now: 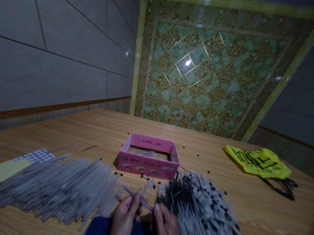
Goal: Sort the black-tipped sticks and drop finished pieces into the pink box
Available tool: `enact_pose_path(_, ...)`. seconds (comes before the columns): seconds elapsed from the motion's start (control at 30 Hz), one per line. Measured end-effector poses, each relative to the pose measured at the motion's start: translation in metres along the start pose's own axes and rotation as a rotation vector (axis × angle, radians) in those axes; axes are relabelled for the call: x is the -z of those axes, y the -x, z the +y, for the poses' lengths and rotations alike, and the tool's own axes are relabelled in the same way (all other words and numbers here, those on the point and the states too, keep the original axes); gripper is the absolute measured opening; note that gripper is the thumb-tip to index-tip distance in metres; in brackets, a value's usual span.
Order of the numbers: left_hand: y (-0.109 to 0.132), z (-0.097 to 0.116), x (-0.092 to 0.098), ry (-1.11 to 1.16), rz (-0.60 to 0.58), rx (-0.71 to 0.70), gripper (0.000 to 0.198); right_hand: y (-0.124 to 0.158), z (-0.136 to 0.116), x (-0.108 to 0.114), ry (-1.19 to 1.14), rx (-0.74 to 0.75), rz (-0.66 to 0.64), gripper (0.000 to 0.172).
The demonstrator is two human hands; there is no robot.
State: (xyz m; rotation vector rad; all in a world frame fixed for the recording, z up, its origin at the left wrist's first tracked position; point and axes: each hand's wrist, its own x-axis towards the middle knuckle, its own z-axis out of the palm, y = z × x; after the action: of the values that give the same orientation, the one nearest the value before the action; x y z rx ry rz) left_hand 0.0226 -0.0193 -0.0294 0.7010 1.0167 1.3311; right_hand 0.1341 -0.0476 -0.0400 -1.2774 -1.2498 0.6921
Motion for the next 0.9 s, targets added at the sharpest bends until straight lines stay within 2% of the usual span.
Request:
enact_pose_path(0.07, 0.001, 0.001, -0.001, 0.004, 0.007, 0.008, 0.042, 0.0, 0.003, -0.001, -0.047, -0.04, -0.015, 0.045)
enact_pose_path(0.23, 0.001, 0.003, -0.002, 0.019, 0.034, 0.023, 0.043, -0.001, 0.004, -0.001, -0.022, 0.086, 0.059, 0.032)
enact_pose_path(0.4, 0.0, 0.001, 0.0, 0.003, 0.018, 0.023, 0.043, 0.0, 0.004, -0.001, 0.03, -0.014, -0.02, 0.042)
enact_pose_path(0.57, 0.002, 0.004, -0.001, 0.018, 0.035, 0.006, 0.042, 0.001, -0.001, -0.002, 0.095, 0.122, 0.083, 0.032)
enact_pose_path(0.63, 0.002, 0.004, -0.002, 0.011, 0.028, -0.001, 0.042, 0.001, 0.0, -0.002, 0.118, 0.132, 0.095, 0.033)
enact_pose_path(0.8, 0.002, 0.002, -0.003, -0.006, -0.001, -0.02, 0.042, 0.001, 0.011, -0.002, 0.034, 0.002, 0.041, 0.045)
enact_pose_path(0.9, 0.002, 0.002, -0.003, 0.023, 0.021, 0.011, 0.042, 0.0, 0.009, -0.002, -0.01, 0.004, 0.061, 0.041)
